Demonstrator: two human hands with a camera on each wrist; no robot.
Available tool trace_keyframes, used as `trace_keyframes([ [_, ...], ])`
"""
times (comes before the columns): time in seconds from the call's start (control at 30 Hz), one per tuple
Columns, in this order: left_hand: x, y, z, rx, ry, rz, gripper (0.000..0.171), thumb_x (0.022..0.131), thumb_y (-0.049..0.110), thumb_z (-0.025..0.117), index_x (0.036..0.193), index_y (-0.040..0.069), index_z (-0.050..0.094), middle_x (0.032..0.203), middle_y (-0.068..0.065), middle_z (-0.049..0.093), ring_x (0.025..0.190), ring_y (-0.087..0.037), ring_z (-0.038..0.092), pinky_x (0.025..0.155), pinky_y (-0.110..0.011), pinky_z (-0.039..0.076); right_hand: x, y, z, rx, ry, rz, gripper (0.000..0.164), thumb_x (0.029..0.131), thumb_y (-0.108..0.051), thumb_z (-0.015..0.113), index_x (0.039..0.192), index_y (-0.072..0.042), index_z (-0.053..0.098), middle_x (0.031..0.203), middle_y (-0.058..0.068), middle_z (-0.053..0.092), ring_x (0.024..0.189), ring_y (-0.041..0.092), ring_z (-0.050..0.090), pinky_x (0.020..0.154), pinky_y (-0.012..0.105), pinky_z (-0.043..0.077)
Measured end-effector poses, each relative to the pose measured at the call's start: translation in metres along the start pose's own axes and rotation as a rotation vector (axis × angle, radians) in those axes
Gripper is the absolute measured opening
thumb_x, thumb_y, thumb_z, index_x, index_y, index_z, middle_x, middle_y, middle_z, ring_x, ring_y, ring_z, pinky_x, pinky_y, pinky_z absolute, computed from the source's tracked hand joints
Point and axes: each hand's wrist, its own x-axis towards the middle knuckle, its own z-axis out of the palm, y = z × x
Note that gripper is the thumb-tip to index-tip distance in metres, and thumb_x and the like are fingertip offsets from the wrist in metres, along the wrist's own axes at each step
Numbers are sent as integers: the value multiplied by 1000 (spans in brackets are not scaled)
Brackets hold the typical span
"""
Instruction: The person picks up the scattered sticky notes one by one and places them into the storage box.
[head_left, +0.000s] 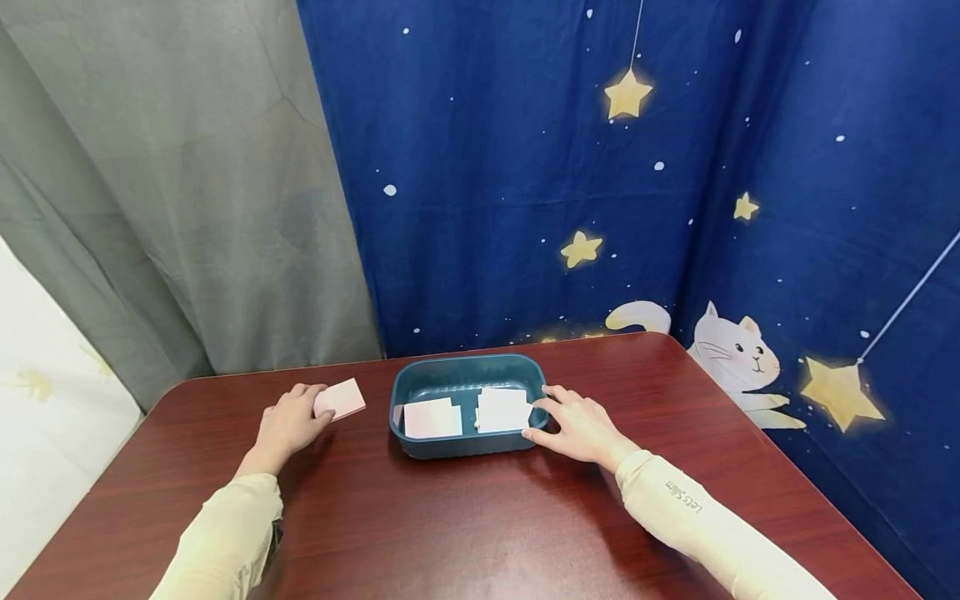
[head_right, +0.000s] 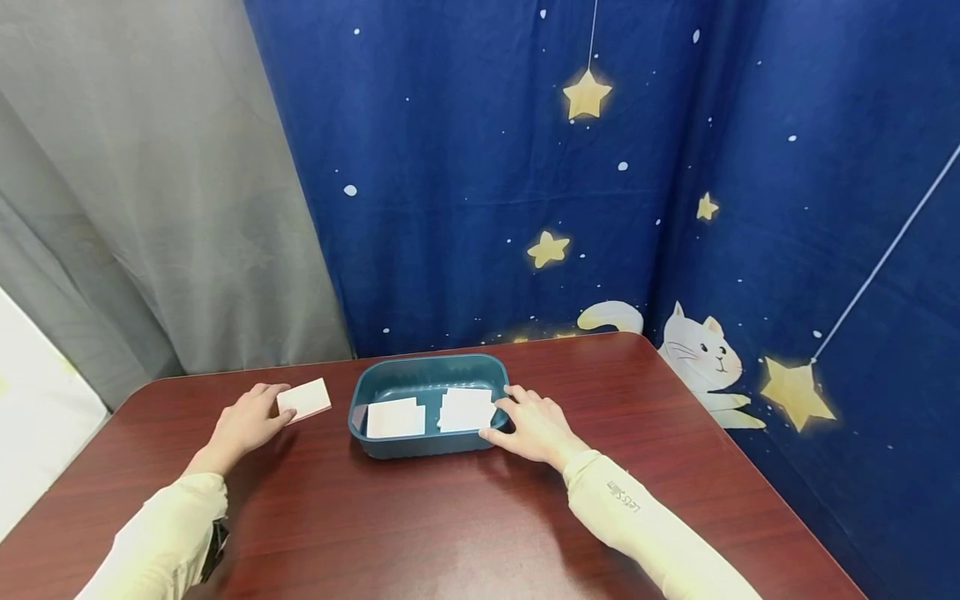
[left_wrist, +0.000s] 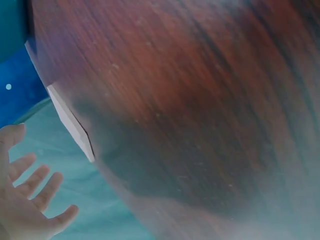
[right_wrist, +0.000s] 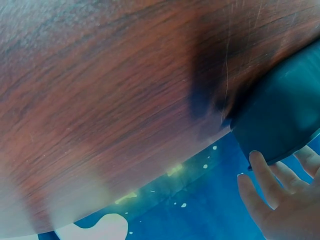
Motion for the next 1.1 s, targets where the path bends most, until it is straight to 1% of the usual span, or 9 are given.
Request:
trace_keyframes([
  [0.17,-1,-5,2,3,-20,-9,48,78,22,58,117,-6,49,111,-28,47,97,-45,45,68,-59,35,0,0,-1,-4,1,1,58,77,-61,50,113,-17,60,124,7,46,106,24,47,80,45,39],
  [0.33,-1,-6,4,0,-42,-17,49,79,22,58,118,-7,48,111,-29,46,97,-46,46,69,-59,36,0,1,-1,-6,2,3,58,77,-62,49,113,-18,60,124,6,46,106,24,47,80,45,39],
  [0.43,-1,-8,7,-9,-55,-26,50,79,22,59,117,-7,48,112,-29,46,97,-45,46,70,-59,36,-1,1,0,-5,3,1,57,77,-61,50,113,-18,60,124,6,46,106,24,47,80,45,39],
  [0.5,0,-11,10,-8,-62,-27,51,79,25,59,117,-7,48,110,-28,47,96,-45,47,69,-59,36,-1,1,0,-2,3,0,57,77,-61,50,113,-18,60,124,7,46,106,24,47,80,45,39],
  [0.6,2,-13,13,-12,-85,-33,52,80,28,58,117,-7,48,111,-28,47,97,-45,47,69,-58,36,-1,1,1,3,0,1,56,77,-60,51,113,-17,60,124,7,46,106,24,47,80,45,40],
  [0.83,4,-13,17,-5,-176,-68,57,83,29,55,122,-10,42,120,-31,40,103,-47,42,73,-59,35,0,0,0,3,-6,3,57,77,-60,51,113,-17,60,124,7,46,106,24,47,80,45,39],
  [1.1,7,-11,25,-17,-210,-111,58,85,31,49,125,-10,38,125,-32,34,106,-49,37,77,-62,31,0,-1,-1,-12,-7,4,58,77,-61,50,113,-17,60,124,6,46,107,24,46,80,45,39],
])
